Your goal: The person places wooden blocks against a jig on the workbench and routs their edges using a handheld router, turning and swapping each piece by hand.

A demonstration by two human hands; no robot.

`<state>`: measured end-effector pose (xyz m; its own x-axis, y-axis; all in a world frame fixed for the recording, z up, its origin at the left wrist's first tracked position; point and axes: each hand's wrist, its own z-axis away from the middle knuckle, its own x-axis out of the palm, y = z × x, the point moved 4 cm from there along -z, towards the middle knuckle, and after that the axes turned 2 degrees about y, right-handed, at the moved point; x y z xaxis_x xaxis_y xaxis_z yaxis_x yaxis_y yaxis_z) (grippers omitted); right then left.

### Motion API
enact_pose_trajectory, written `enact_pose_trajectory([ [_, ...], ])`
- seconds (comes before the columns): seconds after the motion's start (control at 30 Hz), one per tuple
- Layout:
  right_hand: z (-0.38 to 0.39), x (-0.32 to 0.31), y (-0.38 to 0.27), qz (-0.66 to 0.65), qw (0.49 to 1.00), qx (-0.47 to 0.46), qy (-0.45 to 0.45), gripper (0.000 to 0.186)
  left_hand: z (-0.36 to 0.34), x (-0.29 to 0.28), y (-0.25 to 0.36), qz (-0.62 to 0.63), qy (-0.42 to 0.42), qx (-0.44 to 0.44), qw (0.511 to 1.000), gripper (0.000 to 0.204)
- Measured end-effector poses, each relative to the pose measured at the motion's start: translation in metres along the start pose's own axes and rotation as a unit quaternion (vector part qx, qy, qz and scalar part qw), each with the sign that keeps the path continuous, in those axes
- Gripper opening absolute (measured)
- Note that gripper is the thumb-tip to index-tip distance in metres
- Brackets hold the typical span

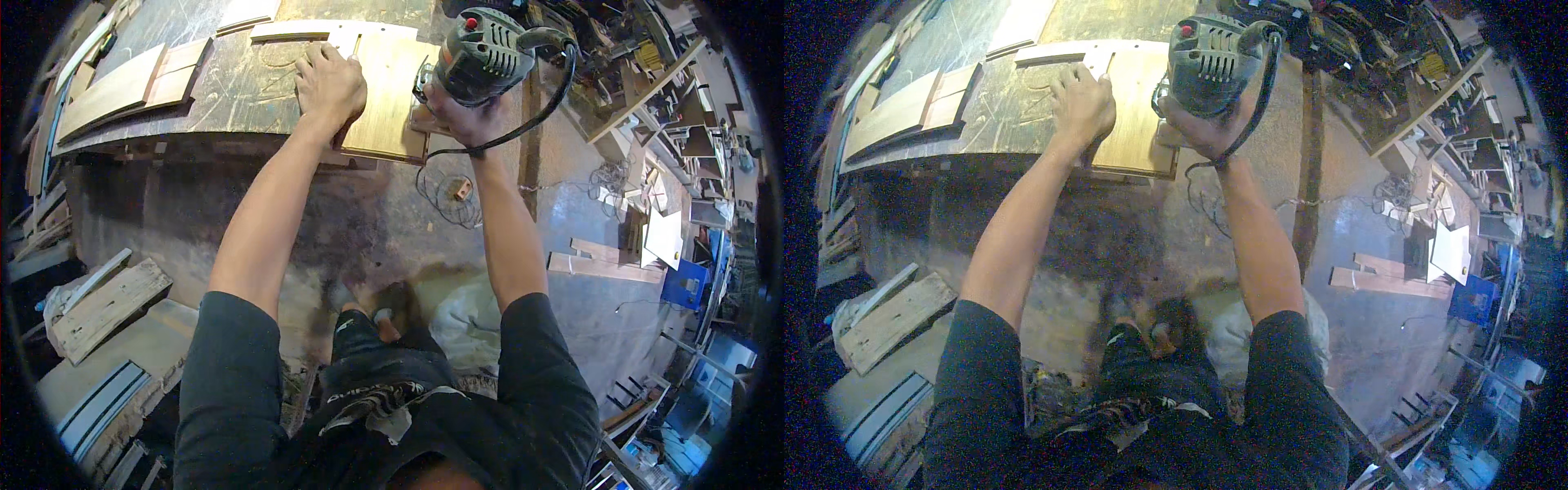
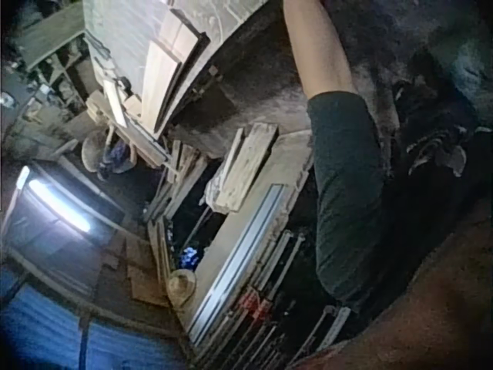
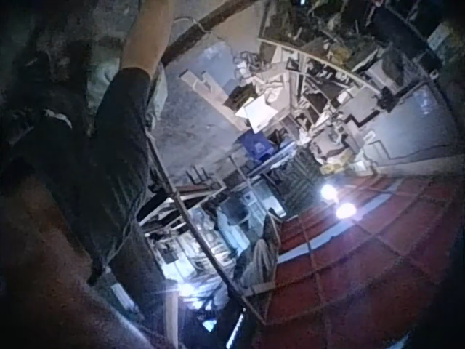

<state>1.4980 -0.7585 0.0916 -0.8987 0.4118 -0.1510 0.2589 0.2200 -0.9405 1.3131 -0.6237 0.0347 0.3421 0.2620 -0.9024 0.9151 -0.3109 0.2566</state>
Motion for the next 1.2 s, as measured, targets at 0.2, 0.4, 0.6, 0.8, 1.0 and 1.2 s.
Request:
enact_pose_trajectory([
  [0.2, -0.003, 0.0, 0.005, -0.006, 0.997, -0.078, 0.027, 0.058, 0.004, 0.001, -0.001, 0.012, 0.029, 0.003, 0.999, 0.054],
  [0.4, -0.01, 0.0, 0.01, -0.027, 0.99, -0.125, 0.051, 0.059, 0.012, -0.005, 0.005, -0.008, -0.008, -0.005, 1.0, 0.057],
  [0.6, -0.012, 0.004, 0.006, -0.044, 0.998, -0.039, 0.035, 0.059, 0.017, -0.004, 0.001, -0.005, -0.009, -0.022, 1.0, 0.057],
  [0.8, -0.025, -0.002, 0.035, -0.026, 0.999, -0.024, 0.036, 0.061, 0.019, 0.003, 0.002, -0.008, 0.003, -0.033, 0.999, 0.059],
  [1.0, -0.022, 0.001, 0.012, 0.0, 0.994, -0.082, 0.074, 0.053, 0.026, -0.002, 0.002, -0.001, 0.002, -0.039, 0.999, 0.06],
  [1.2, -0.038, -0.006, 0.036, 0.034, 0.983, -0.154, 0.09, 0.046, 0.028, -0.002, 0.004, 0.02, -0.018, -0.038, 0.999, 0.061],
])
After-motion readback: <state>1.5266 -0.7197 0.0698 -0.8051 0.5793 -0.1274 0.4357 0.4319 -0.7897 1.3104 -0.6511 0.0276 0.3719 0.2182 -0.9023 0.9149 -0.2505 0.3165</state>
